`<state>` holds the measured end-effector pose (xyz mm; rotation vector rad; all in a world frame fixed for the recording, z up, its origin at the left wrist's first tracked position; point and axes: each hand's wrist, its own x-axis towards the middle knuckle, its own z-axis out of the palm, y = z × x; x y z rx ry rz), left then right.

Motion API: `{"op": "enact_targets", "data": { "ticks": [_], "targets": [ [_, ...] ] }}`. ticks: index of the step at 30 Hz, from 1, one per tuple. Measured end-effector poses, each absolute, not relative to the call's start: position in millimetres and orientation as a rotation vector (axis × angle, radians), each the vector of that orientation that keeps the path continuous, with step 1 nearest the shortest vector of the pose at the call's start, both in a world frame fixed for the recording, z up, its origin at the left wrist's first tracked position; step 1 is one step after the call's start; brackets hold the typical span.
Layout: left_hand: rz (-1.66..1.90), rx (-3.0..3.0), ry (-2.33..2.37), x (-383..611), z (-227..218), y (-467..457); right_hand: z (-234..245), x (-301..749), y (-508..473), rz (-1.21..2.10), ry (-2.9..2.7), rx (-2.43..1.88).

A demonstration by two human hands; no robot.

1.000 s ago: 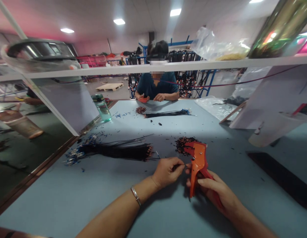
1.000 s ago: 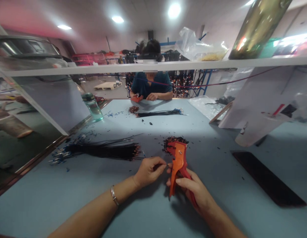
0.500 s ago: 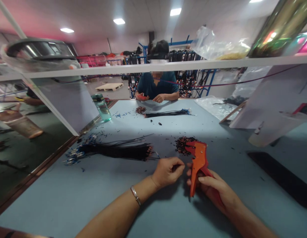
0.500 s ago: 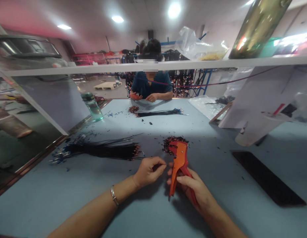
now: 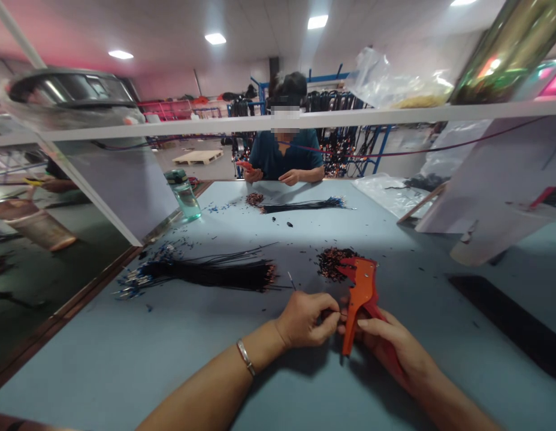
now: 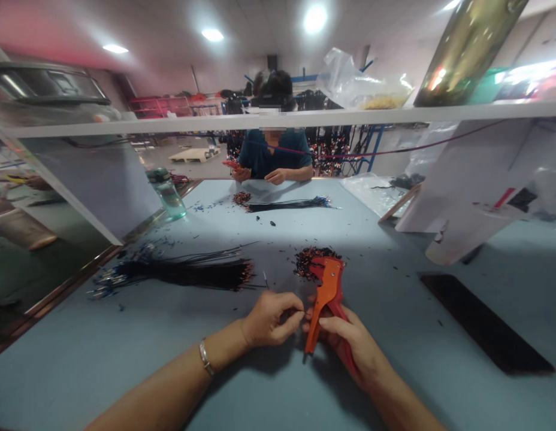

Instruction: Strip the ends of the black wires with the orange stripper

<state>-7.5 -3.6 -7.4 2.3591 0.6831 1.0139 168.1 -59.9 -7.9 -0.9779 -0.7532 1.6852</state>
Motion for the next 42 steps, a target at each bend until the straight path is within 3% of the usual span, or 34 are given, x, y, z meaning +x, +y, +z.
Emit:
{"op": "enact_targets", "data": {
  "ticks": [9, 23, 36, 42],
  "targets": [
    [0.955, 2.458, 0.621, -8.2, -4.9, -2.2, -3.7, 168.2, -62.2, 1.68, -0.809, -0.982],
    [0.932, 2.248, 0.926, -5.9, -6.4, -2.7, -3.6, 168.5, -61.8, 1.703, -0.717, -1.012],
    [1.016, 2.013, 0.839, -5.6, -10.6, 5.1, 0.0, 167.6, -61.7, 1.713, -0.681, -1.016],
    [1.069, 2.344, 0.863, -7.9, -13.3, 1.4, -1.3, 169.3, -61.7, 1.721, -0.674, -1.025]
  ]
}}
